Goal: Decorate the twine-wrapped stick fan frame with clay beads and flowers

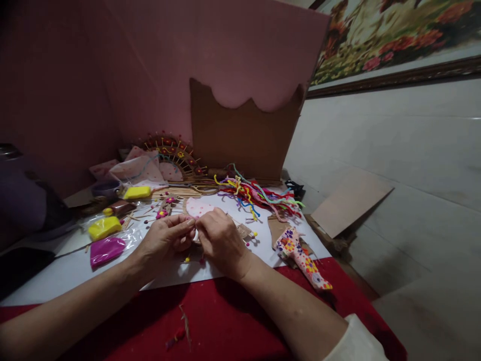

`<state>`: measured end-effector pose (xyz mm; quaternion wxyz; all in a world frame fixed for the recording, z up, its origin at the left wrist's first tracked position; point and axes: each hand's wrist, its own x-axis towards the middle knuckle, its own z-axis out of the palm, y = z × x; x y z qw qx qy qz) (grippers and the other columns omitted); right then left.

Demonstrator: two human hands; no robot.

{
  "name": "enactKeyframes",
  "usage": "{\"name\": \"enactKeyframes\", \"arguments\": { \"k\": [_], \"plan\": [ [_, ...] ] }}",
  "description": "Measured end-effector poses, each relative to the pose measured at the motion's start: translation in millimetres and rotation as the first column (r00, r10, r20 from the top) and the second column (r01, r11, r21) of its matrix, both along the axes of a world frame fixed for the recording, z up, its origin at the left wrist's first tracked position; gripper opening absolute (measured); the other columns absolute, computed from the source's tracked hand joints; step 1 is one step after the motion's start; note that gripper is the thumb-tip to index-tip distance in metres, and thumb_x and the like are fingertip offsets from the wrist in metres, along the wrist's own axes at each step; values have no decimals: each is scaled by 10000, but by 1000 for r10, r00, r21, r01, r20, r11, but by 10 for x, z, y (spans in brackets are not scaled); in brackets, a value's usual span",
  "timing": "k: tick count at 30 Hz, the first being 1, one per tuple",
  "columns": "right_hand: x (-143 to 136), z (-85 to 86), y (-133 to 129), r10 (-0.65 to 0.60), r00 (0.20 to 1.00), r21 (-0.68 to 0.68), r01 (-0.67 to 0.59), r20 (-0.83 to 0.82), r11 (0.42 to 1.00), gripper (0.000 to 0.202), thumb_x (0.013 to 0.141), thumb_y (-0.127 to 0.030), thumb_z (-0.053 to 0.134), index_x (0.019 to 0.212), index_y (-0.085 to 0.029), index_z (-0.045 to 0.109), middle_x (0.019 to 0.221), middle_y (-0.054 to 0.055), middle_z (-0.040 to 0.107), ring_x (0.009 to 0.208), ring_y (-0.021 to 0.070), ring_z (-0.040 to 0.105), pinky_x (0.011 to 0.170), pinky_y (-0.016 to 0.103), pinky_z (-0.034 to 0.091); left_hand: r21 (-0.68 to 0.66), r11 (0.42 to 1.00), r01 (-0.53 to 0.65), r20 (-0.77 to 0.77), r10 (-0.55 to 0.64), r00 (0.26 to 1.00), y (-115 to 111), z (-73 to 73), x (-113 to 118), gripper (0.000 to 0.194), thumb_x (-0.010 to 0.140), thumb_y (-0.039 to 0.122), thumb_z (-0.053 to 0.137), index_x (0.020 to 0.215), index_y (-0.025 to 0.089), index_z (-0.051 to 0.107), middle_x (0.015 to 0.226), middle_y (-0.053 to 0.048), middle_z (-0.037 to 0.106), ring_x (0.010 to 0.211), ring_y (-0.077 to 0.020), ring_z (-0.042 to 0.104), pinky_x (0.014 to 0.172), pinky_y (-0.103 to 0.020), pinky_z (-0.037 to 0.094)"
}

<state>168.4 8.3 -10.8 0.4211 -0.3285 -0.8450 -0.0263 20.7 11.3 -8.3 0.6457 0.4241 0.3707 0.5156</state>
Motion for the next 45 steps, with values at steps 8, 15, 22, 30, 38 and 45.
{"name": "enactKeyframes", "arguments": {
  "k": [8,15,22,30,38,45],
  "plan": [
    [66,22,86,-68,952,-281,-19,-298,960,130,882,-198,497,808,-179,602,763,29,624,714,148,560,664,268,421,-10,999,48,-4,-48,999,-10,43,-32,234,630,280,740,645,100,592,563,-9,585,383,-31,413,371,-159,258],
    [84,39,124,68,933,-321,-189,-353,928,58,826,-173,578,811,-182,633,753,16,608,717,143,560,666,267,437,27,994,107,-75,-105,992,-53,69,-22,232,657,311,711,628,119,584,544,2,573,390,-48,411,387,-185,257],
    [93,60,101,79,957,-252,-152,-278,956,134,797,-86,536,758,-189,611,731,13,603,735,148,558,676,267,431,56,990,132,-125,-125,984,-43,47,-34,276,666,352,702,585,123,568,471,21,523,359,-35,360,377,-181,226],
    [58,16,57,38,949,-200,-105,-314,974,168,758,-53,530,682,-183,604,675,5,585,693,145,547,652,266,419,85,983,164,-218,-142,966,-58,58,-35,293,643,377,713,602,124,571,486,16,549,355,-40,384,377,-178,240],
    [30,26,25,-60,959,-148,19,-277,989,143,858,-130,469,836,-184,599,787,46,615,790,174,563,713,296,432,37,999,28,-93,-24,995,-19,41,-38,276,659,356,707,584,138,556,460,34,520,334,-45,371,358,-190,238],
    [3,8,-23,-51,989,-69,42,-142,997,79,831,-159,532,759,-189,544,721,30,576,721,173,526,671,300,403,61,998,3,-70,1,998,-37,51,-34,260,656,345,721,627,126,585,474,32,515,365,-39,373,376,-178,226]
  ]
}}
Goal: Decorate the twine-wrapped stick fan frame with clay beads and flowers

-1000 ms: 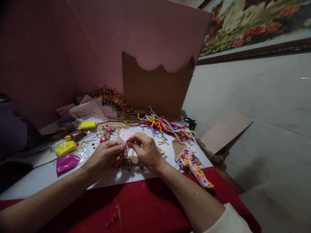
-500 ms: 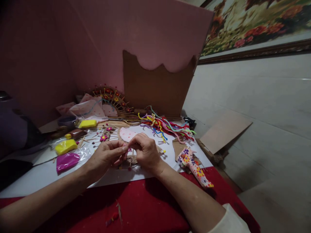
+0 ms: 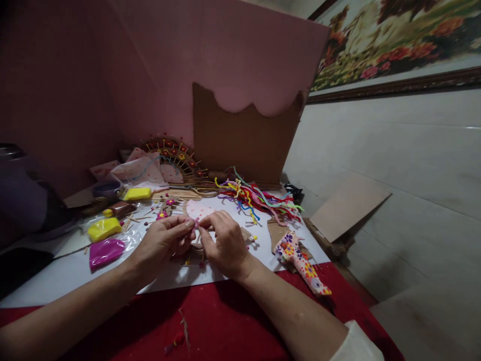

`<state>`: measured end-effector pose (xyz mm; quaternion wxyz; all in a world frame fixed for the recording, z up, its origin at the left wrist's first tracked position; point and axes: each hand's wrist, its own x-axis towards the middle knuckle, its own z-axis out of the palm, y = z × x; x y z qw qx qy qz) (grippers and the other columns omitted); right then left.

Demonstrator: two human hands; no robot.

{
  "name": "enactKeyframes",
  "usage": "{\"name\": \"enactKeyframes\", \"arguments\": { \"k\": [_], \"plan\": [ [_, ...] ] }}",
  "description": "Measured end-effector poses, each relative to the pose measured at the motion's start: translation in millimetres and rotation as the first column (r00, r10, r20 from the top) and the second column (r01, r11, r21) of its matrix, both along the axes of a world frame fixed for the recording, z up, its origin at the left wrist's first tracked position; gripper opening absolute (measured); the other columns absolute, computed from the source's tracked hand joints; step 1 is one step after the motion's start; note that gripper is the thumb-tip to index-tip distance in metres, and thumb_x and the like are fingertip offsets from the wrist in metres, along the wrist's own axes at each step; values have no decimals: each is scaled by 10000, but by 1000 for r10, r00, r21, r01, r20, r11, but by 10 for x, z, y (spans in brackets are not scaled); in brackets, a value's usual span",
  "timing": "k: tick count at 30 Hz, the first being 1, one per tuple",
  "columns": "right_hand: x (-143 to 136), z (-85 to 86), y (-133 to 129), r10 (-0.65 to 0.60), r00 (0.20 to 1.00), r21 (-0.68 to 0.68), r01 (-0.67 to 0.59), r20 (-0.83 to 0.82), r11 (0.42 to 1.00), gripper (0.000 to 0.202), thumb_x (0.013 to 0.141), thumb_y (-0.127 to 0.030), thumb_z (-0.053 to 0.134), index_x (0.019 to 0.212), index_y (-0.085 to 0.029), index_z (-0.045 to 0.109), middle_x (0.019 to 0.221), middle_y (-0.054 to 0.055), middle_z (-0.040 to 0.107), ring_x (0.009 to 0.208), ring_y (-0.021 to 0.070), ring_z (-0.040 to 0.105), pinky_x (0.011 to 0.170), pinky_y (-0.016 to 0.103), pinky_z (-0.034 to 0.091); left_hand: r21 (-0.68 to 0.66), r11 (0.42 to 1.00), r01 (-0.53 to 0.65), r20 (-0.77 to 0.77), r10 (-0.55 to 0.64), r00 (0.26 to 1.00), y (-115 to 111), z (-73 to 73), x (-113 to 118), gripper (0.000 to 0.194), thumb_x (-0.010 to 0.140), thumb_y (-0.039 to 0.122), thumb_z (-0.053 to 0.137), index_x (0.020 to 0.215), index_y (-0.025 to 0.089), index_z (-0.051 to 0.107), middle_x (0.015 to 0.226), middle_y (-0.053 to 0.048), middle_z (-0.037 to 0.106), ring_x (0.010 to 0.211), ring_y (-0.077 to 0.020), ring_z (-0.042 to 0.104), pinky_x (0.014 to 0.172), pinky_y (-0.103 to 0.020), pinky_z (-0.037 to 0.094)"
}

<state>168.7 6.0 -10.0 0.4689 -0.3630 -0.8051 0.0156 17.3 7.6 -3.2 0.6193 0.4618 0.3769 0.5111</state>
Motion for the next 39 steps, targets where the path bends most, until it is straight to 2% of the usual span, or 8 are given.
{"name": "enactKeyframes", "arguments": {
  "k": [8,13,21,24,29,32,35,39],
  "plan": [
    [8,-16,39,76,997,16,-76,-8,997,100,834,-130,530,750,-178,556,694,25,570,690,162,516,649,291,401,8,999,38,-24,-38,999,-11,-17,-3,302,684,386,696,589,133,560,381,55,434,325,-41,334,364,-185,204],
    [0,-25,40,91,996,32,-90,-19,995,116,823,-127,525,728,-190,546,670,12,546,684,162,499,648,292,398,39,999,26,-42,-24,999,-46,19,23,307,674,382,702,574,132,554,383,50,452,323,-41,337,353,-180,198],
    [14,-8,44,114,993,54,-116,31,992,117,815,-108,510,744,-195,542,695,25,568,726,177,506,669,304,398,69,997,34,-43,-32,999,-33,-48,19,302,682,391,703,594,132,575,397,46,463,338,-41,347,359,-177,220],
    [50,3,74,73,997,2,-73,27,997,119,799,-91,517,749,-195,545,708,24,572,725,173,511,664,299,399,79,996,35,-90,-28,996,3,-20,-13,317,696,420,692,618,132,585,443,33,501,357,-51,384,359,-176,251],
    [98,0,113,35,998,-23,-34,42,999,120,805,-84,524,766,-197,541,743,29,577,740,174,512,670,297,400,92,995,-43,-62,49,997,58,55,-68,327,687,440,688,755,126,629,635,-21,613,480,-79,476,402,-174,326],
    [103,-9,118,58,993,-3,-58,107,998,137,804,-65,508,777,-195,540,752,37,581,758,183,510,686,303,397,125,992,14,-147,5,989,71,57,-86,295,679,402,702,698,117,628,602,-9,594,458,-63,444,409,-171,311],
    [102,-13,121,49,990,34,-54,133,998,148,806,-57,494,782,-196,537,750,40,576,763,188,505,695,310,389,104,993,52,-218,-29,976,74,32,-88,267,643,363,729,644,121,615,508,20,547,389,-49,398,387,-175,269],
    [102,-17,128,47,990,62,-55,129,997,140,815,-67,492,780,-196,534,738,39,568,751,187,500,684,306,388,73,995,72,-224,-54,973,79,4,-84,267,651,378,718,639,134,611,466,24,535,361,-68,420,372,-186,260]
  ]
}}
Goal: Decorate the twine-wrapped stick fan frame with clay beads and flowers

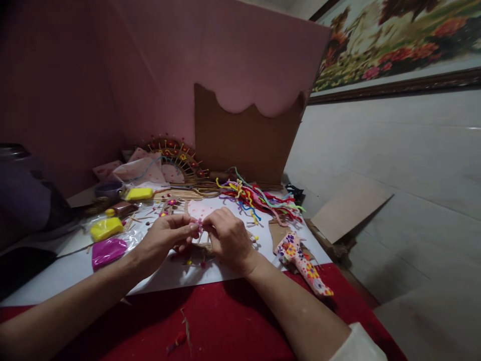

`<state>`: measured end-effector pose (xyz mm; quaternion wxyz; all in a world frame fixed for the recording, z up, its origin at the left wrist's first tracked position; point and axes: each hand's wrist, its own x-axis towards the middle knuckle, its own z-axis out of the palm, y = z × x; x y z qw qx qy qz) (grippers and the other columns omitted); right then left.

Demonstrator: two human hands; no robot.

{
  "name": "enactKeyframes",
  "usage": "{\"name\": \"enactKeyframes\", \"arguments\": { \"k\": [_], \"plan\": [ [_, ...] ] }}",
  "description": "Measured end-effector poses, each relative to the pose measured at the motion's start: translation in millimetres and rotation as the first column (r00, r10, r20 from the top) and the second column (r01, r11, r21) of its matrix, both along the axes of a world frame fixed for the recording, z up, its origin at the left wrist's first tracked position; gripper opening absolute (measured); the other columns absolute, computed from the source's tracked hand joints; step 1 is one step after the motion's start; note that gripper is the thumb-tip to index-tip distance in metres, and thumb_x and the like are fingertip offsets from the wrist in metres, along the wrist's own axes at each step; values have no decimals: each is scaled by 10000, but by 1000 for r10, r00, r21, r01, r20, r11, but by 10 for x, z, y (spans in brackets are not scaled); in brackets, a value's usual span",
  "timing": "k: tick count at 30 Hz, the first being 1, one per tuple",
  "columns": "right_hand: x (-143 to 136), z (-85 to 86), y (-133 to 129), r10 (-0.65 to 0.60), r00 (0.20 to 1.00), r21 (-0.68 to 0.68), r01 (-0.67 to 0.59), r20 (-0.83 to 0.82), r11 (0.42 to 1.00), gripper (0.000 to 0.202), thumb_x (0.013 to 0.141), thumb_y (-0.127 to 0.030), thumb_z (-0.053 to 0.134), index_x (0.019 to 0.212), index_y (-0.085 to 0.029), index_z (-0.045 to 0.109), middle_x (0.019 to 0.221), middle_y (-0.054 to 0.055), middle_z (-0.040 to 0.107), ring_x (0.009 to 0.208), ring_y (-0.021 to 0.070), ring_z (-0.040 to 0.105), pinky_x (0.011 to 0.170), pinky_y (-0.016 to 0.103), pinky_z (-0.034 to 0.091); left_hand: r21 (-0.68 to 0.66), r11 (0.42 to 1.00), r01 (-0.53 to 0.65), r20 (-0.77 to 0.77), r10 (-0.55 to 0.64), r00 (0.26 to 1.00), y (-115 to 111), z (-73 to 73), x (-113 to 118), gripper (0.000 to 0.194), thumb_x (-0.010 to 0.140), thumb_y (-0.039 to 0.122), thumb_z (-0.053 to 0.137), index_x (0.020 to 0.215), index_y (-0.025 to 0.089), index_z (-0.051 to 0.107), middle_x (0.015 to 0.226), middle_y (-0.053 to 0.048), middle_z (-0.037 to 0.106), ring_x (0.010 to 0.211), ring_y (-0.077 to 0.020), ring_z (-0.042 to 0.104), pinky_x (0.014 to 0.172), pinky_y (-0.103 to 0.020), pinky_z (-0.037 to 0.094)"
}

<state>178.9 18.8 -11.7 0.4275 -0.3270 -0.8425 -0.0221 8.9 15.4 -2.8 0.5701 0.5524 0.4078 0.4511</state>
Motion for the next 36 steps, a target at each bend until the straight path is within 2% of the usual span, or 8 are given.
{"name": "enactKeyframes", "arguments": {
  "k": [6,10,17,24,32,36],
  "plan": [
    [-8,11,-16,5,1000,-6,-5,-31,1000,145,802,-59,503,797,-199,543,739,37,576,740,186,505,681,307,395,-7,999,52,47,-52,998,4,-9,7,270,682,371,690,590,134,598,429,30,509,356,-63,414,380,-184,252],
    [-36,26,-49,-27,998,-21,26,-60,999,129,805,-75,510,758,-194,532,711,29,552,696,175,500,652,301,392,-23,999,25,114,-22,993,0,-11,31,232,673,327,701,597,137,590,471,34,536,363,-50,406,389,-182,275],
    [-75,11,-83,16,997,-41,-20,-77,999,96,818,-105,508,781,-191,533,710,23,549,691,168,506,642,291,396,-39,997,-61,134,65,989,-28,-24,55,222,664,314,697,605,136,579,480,35,527,374,-49,398,392,-186,256],
    [-93,6,-106,4,992,-194,-28,-124,981,81,834,-139,523,772,-178,558,697,15,562,672,150,525,637,270,405,-68,995,-77,157,87,984,-54,-31,85,222,640,316,701,619,133,578,443,46,487,371,-51,375,394,-194,239],
    [-77,35,-79,-27,973,-290,-41,-227,956,138,881,-194,490,787,-174,589,746,31,616,725,153,558,672,265,415,-131,990,-55,255,88,963,-53,-6,106,217,622,283,722,620,121,578,507,28,535,396,-42,404,399,-179,272],
    [-77,55,-94,-58,961,-294,-26,-272,956,170,899,-226,464,800,-170,591,736,34,602,716,155,550,672,270,417,-164,985,-46,307,95,947,-77,14,112,207,599,246,744,650,112,596,567,8,574,443,-44,442,423,-172,308]
  ]
}}
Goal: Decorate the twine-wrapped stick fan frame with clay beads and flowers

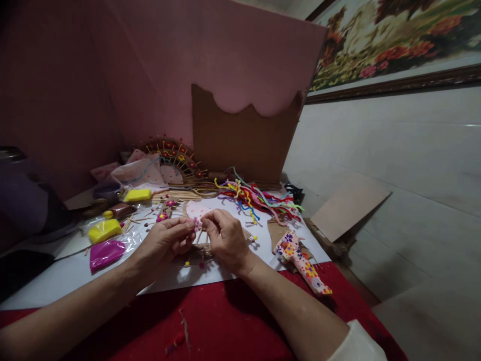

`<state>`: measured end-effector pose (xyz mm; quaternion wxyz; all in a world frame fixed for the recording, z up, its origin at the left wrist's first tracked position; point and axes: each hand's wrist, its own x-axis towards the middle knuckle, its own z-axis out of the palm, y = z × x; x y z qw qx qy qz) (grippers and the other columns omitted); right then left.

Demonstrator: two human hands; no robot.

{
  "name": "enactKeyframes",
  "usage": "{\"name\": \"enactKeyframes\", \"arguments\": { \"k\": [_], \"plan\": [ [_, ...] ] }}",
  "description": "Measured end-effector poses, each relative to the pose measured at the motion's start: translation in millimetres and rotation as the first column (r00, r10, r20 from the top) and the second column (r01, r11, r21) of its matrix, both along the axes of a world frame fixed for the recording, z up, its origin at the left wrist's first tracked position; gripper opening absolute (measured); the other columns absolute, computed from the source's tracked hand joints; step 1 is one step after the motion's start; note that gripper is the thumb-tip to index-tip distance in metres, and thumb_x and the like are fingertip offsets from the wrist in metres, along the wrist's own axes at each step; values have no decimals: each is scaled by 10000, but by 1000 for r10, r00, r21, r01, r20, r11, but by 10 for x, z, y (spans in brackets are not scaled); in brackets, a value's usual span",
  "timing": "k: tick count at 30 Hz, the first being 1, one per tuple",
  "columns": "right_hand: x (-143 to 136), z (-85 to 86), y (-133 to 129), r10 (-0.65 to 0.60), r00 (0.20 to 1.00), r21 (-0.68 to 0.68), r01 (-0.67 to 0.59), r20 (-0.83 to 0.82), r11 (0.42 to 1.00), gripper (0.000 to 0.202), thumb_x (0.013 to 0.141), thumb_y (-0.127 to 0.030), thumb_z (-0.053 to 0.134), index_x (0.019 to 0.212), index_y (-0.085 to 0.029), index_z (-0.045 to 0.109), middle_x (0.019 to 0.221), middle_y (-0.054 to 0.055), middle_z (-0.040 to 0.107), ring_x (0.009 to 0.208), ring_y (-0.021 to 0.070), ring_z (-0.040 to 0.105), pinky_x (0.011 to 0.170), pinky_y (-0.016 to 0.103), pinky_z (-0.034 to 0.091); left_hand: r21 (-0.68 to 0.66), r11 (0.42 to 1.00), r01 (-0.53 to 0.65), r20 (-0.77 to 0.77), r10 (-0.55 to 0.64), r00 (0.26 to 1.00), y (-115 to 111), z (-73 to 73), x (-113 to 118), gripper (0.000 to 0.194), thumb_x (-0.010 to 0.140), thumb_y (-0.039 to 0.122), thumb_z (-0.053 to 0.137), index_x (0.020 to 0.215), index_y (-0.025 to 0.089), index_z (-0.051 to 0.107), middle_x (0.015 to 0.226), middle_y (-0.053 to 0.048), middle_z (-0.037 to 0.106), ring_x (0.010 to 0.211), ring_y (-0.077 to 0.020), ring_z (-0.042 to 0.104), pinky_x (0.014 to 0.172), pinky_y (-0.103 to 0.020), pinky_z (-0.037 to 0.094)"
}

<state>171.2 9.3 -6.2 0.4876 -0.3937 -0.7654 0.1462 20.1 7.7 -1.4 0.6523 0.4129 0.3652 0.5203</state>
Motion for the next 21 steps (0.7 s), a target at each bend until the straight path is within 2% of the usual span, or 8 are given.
{"name": "enactKeyframes", "arguments": {
  "k": [7,13,21],
  "plan": [
    [-18,-31,-9,17,999,132,-23,43,991,52,841,-165,552,818,-177,598,755,34,597,711,156,539,664,276,427,-11,1000,20,32,-20,999,-24,-28,-20,182,615,219,735,658,113,593,575,9,563,486,-55,468,445,-172,316],
    [-15,-61,17,56,998,230,-59,17,971,132,838,-90,511,796,-189,588,732,25,589,733,157,548,667,281,437,-3,999,50,17,-50,999,-6,-28,0,206,618,248,743,632,114,588,553,4,560,451,-47,435,431,-175,292],
    [-15,-94,29,37,999,267,-41,19,963,150,834,-83,494,762,-192,567,703,22,560,719,160,529,652,282,428,11,997,81,-6,-81,997,-3,-61,-9,208,635,265,746,656,109,610,571,-5,572,462,-47,446,437,-168,292]
  ]
}}
